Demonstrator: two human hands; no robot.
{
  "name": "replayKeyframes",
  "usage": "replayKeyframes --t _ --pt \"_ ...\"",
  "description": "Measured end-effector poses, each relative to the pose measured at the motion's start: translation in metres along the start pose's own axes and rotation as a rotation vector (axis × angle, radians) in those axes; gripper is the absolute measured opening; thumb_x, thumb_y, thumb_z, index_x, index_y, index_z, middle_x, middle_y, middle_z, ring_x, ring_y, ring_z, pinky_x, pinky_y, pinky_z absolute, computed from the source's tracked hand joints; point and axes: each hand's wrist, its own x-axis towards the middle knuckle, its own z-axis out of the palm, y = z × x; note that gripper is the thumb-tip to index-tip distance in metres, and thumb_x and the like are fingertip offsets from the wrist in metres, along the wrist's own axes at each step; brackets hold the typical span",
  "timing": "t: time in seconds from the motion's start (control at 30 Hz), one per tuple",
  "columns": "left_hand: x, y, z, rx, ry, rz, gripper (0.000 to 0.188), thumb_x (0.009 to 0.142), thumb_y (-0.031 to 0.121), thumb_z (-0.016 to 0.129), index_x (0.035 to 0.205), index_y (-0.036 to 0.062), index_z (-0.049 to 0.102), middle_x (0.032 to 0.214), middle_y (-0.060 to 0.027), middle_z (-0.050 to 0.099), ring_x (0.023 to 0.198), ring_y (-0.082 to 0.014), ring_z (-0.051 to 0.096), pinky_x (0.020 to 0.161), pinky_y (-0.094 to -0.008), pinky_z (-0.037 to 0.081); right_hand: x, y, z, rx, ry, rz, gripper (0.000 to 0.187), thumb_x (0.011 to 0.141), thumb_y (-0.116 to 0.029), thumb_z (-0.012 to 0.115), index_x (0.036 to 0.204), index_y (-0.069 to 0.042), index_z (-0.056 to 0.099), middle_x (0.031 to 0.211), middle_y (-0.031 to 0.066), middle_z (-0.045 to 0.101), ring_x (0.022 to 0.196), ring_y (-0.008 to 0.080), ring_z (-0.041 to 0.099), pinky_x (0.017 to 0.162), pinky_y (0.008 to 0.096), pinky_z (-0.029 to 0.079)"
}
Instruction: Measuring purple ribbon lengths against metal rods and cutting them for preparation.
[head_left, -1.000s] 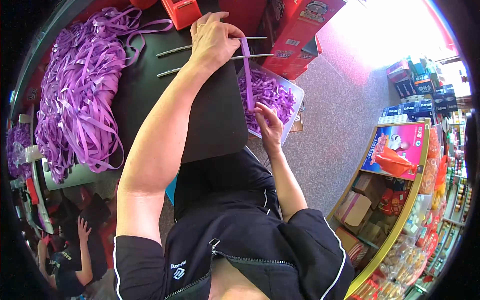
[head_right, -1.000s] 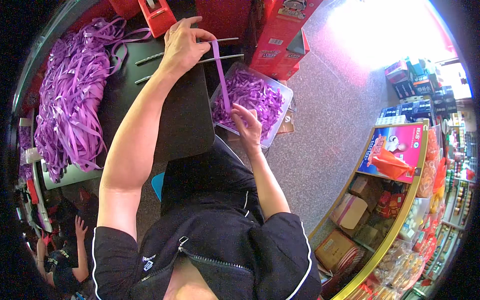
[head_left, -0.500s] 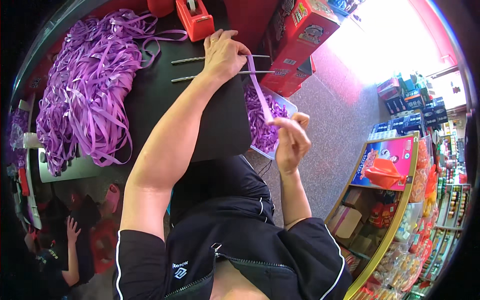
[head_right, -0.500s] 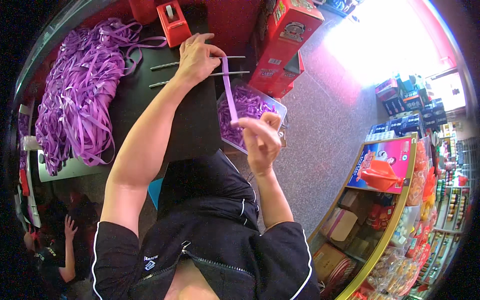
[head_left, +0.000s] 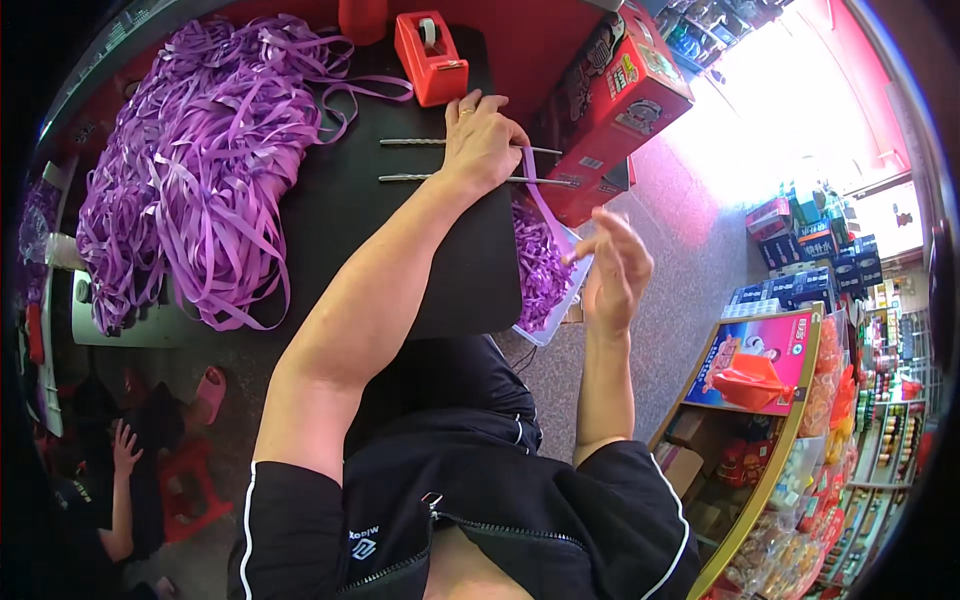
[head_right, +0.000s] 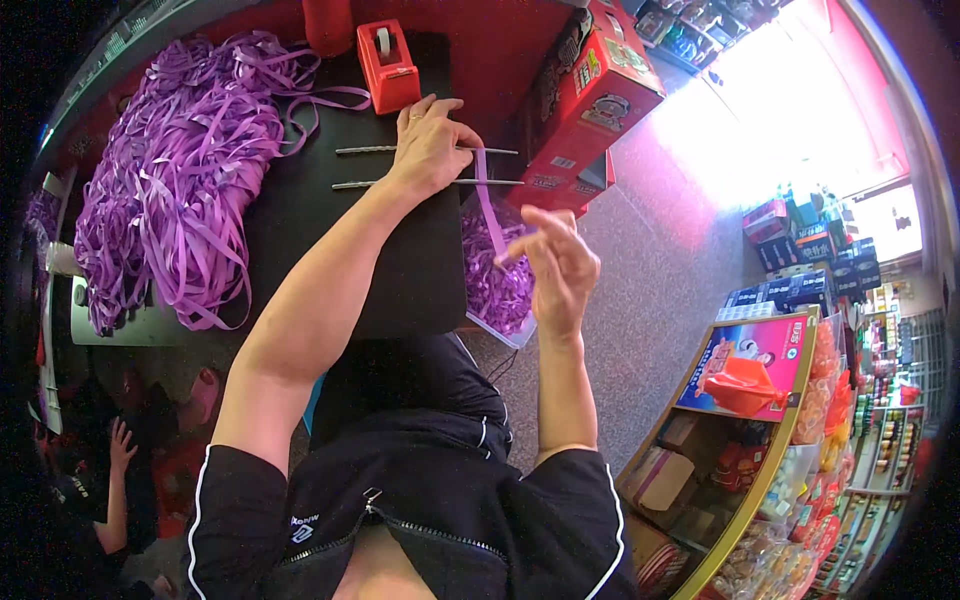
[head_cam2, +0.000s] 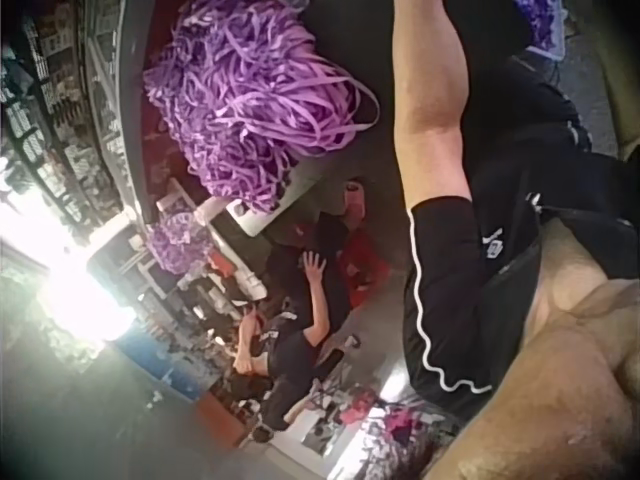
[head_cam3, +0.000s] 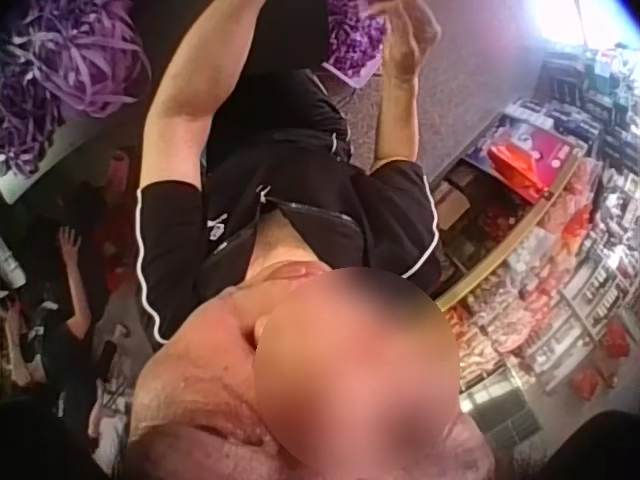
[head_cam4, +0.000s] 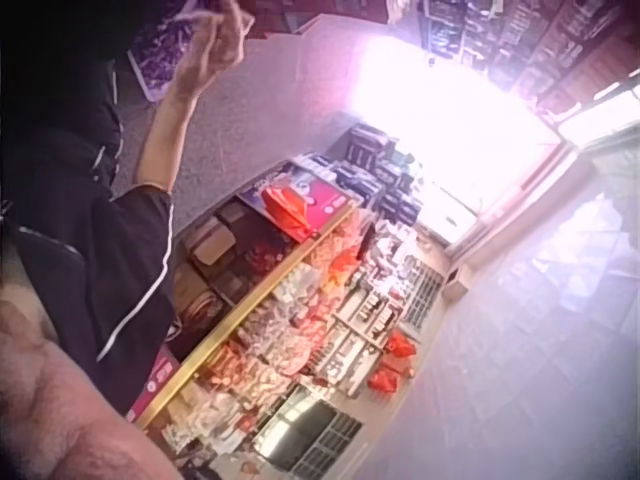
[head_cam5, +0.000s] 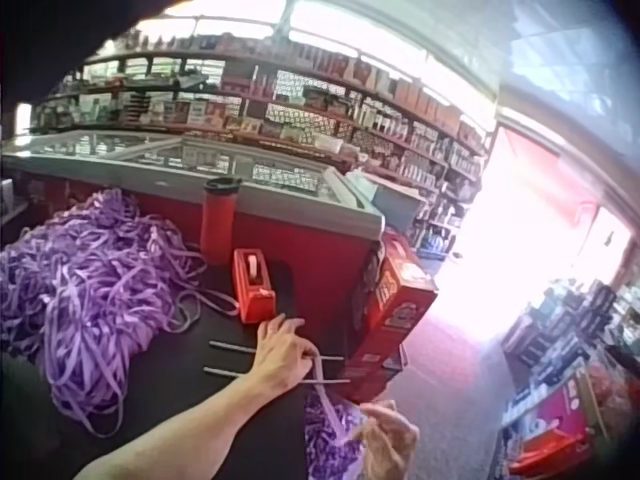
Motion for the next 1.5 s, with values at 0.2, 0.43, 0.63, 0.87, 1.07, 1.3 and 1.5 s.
replayKeyframes --t 0.2,0.43,0.63,0.87,1.07,1.3,1.5 --pt "-0.001 0.000 0.002 -0.006 -0.004 0.006 0.022 0.069 0.016 0.067 0.086 0.0254 0.077 0.137 -0.0067 0.050 0.134 -0.0346 0.033 0.113 -0.0473 0.018 -0.066 0.020 -0.028 -0.390 -0.001 0.428 0.032 0.092 -0.012 0.060 0.120 0.003 0.060 0.091 0.0054 0.070 0.076 0.0067 0.059 0.080 0.0227 0.045" --pt "0.001 -0.004 0.002 0.002 -0.008 0.020 0.020 0.072 0.017 0.066 0.087 0.0260 0.077 0.138 -0.0062 0.049 0.134 -0.0337 0.032 0.113 -0.0480 0.016 -0.085 0.073 -0.030 -0.472 0.027 0.544 0.029 0.090 -0.016 0.066 0.115 0.000 0.065 0.094 0.0053 0.070 0.088 0.0099 0.063 0.081 0.0239 0.048" --pt "0.001 -0.003 -0.001 0.009 -0.034 0.017 0.020 0.072 0.017 0.066 0.087 0.0255 0.077 0.139 -0.0074 0.048 0.134 -0.0329 0.033 0.113 -0.0462 0.017 -0.074 0.083 -0.028 -0.507 0.072 0.579 0.023 0.087 -0.018 0.068 0.104 -0.002 0.071 0.086 0.0060 0.071 0.081 0.0088 0.064 0.075 0.0246 0.050" --pt "0.001 -0.002 0.000 -0.001 -0.018 0.013 0.020 0.071 0.018 0.066 0.086 0.0253 0.077 0.137 -0.0095 0.050 0.133 -0.0322 0.035 0.113 -0.0463 0.018 -0.083 0.084 -0.028 -0.466 0.108 0.519 0.021 0.087 -0.016 0.068 0.100 0.001 0.070 0.085 0.0045 0.070 0.080 0.0097 0.063 0.073 0.0248 0.049" --pt "0.002 -0.002 0.002 0.011 0.003 0.022 0.020 0.071 0.018 0.067 0.086 0.0255 0.077 0.136 -0.0091 0.051 0.132 -0.0317 0.037 0.112 -0.0468 0.018 -0.087 0.089 -0.042 0.100 0.253 0.752 0.016 0.090 -0.019 0.065 0.100 -0.007 0.067 0.085 -0.0003 0.067 0.078 0.0081 0.060 0.072 0.0229 0.044" --pt "0.002 -0.004 0.004 0.018 0.013 0.030 0.020 0.071 0.019 0.067 0.086 0.0256 0.077 0.135 -0.0088 0.052 0.131 -0.0308 0.038 0.112 -0.0465 0.019 -0.088 0.086 -0.053 0.315 0.236 0.800 0.015 0.091 -0.019 0.064 0.101 -0.008 0.066 0.085 -0.0008 0.066 0.078 0.0092 0.059 0.071 0.0247 0.042" --pt "0.001 -0.004 0.001 0.008 -0.003 0.023 0.020 0.071 0.019 0.067 0.087 0.0259 0.077 0.135 -0.0088 0.052 0.131 -0.0305 0.038 0.112 -0.0466 0.019 -0.090 0.073 -0.030 -0.896 -0.091 0.170 0.025 0.089 -0.019 0.066 0.108 -0.003 0.069 0.107 0.0076 0.063 0.096 0.0156 0.057 0.091 0.0281 0.042"
